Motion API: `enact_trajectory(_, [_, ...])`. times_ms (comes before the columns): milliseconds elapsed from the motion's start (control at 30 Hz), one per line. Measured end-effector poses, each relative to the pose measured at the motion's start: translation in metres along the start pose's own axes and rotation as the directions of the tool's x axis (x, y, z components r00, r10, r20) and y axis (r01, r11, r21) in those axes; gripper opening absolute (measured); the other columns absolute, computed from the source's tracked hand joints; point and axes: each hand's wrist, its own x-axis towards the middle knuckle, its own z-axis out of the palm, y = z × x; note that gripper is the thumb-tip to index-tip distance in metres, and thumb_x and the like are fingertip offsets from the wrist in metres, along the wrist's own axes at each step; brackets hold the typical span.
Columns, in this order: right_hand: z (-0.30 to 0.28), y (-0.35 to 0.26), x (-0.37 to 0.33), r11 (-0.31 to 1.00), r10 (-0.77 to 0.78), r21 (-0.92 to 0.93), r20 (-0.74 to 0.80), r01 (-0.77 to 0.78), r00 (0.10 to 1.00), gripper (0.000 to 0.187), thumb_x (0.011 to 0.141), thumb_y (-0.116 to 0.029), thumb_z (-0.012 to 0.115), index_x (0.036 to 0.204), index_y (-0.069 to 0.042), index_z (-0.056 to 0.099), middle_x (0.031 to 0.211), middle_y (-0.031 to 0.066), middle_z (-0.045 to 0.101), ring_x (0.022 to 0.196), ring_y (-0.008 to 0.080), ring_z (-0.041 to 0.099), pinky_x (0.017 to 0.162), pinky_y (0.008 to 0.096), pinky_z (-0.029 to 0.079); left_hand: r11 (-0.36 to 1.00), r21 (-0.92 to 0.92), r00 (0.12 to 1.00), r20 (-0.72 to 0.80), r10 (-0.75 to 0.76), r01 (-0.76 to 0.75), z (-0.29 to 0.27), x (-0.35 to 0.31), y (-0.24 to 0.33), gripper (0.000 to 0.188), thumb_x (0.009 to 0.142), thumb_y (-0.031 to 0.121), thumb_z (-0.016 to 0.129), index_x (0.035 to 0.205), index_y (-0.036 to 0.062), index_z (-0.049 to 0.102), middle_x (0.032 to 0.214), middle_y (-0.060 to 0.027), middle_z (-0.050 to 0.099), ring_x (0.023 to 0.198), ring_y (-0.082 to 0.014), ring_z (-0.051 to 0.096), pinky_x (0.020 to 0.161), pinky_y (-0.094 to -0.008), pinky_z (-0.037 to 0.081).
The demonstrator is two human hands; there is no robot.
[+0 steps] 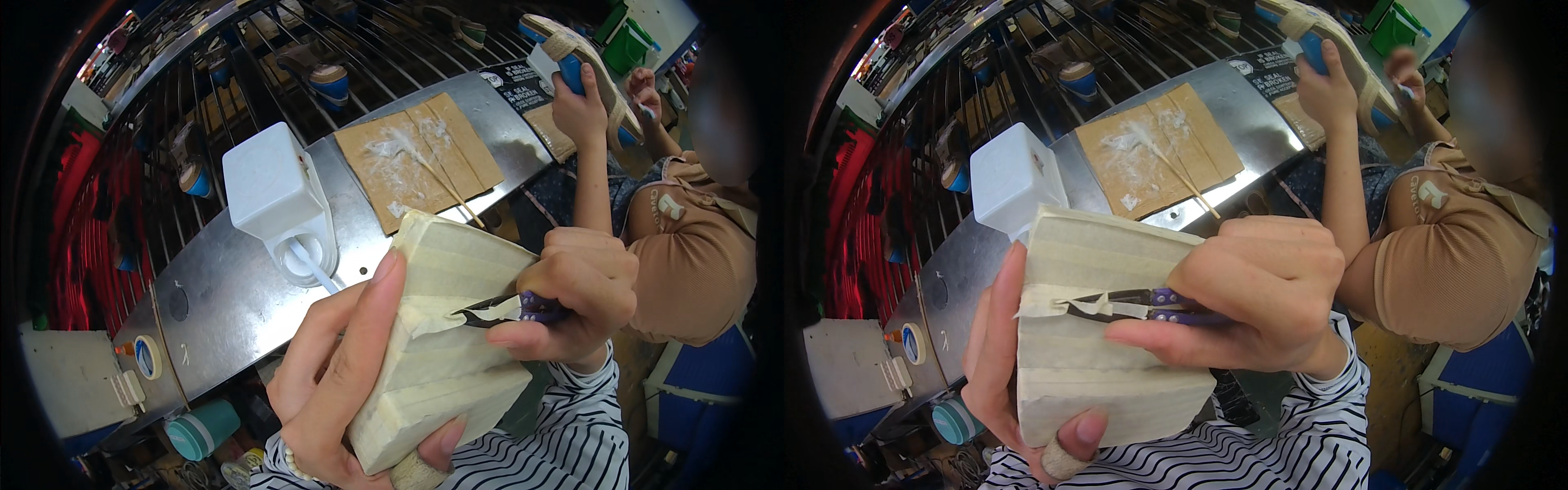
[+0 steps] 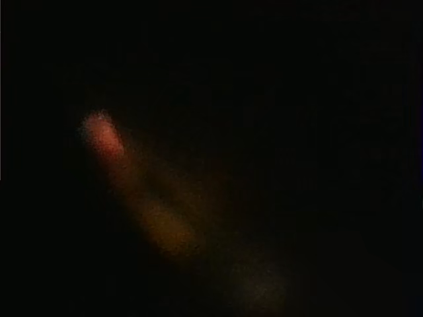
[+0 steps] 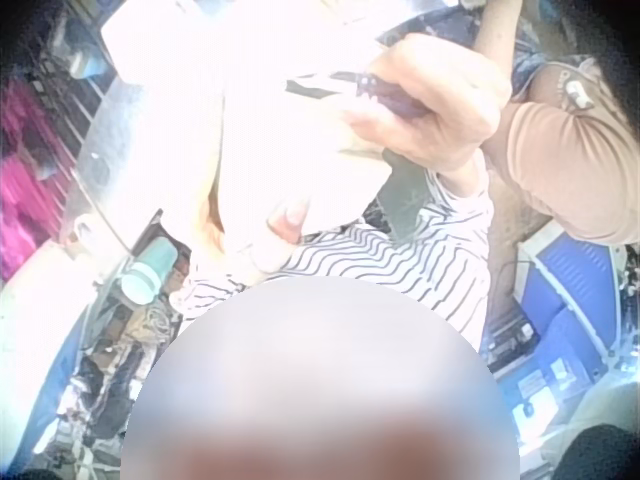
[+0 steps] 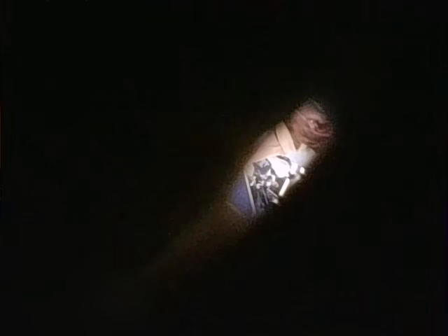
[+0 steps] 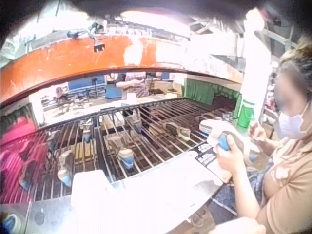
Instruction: The person applies glue to the sole of a sandal using a brush, then cuts a stack of white foam sheets with scissors. The person handles the sandal and foam sheets, using a brush and scissors to perform the task.
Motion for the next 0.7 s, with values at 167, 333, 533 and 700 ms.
enact_trajectory(167, [0.000, 0.000, -0.001, 0.998, 0.016, 0.055, 0.006, -0.016, 1.000, 0.039, 0.062, -0.030, 0.090, 0.063, -0.005, 0.060, 0.047, 0.0010, 0.051, 0.038, 0.0106, 0.048, 0.036, 0.0222, 0.033, 0.999, -0.033, 0.997, -0.075, -0.022, 0.020, 0.002, 0.003, 0.000, 0.105, 0.074, 0.055, 0.068, 0.139, -0.0192, 0.033, 0.118, -0.0306, 0.055, 0.107, -0.0335, 0.060, 0.092, -0.0381, 0.047])
enact_trajectory(333, [0.000, -0.001, -0.001, 0.998, 0.015, 0.056, 0.005, -0.015, 1.000, 0.038, 0.063, -0.029, 0.089, 0.063, -0.004, 0.061, 0.048, 0.0013, 0.052, 0.038, 0.0103, 0.048, 0.036, 0.0222, 0.033, 0.995, -0.078, 0.984, -0.168, 0.053, -0.066, 0.013, 0.000, -0.003, 0.104, 0.074, 0.055, 0.068, 0.138, -0.0192, 0.034, 0.116, -0.0299, 0.056, 0.105, -0.0326, 0.060, 0.090, -0.0376, 0.047])
enact_trajectory(533, [0.002, -0.002, 0.000, 0.998, 0.013, 0.063, 0.000, -0.013, 1.000, 0.038, 0.063, -0.030, 0.089, 0.063, -0.004, 0.061, 0.048, 0.0016, 0.052, 0.037, 0.0114, 0.048, 0.036, 0.0224, 0.033, 0.988, -0.070, 0.978, -0.163, 0.127, -0.140, 0.014, 0.001, -0.011, 0.103, 0.074, 0.055, 0.068, 0.137, -0.0192, 0.036, 0.113, -0.0291, 0.058, 0.102, -0.0315, 0.061, 0.087, -0.0370, 0.048])
enact_trajectory(700, [0.000, -0.003, 0.001, 0.999, 0.013, 0.039, 0.025, -0.014, 1.000, 0.038, 0.064, -0.031, 0.089, 0.062, -0.005, 0.060, 0.048, 0.0014, 0.051, 0.037, 0.0115, 0.047, 0.036, 0.0228, 0.033, 0.981, -0.045, 0.970, -0.163, 0.179, -0.189, 0.015, -0.004, -0.018, 0.102, 0.073, 0.055, 0.068, 0.136, -0.0193, 0.038, 0.111, -0.0284, 0.059, 0.099, -0.0306, 0.062, 0.084, -0.0365, 0.049])
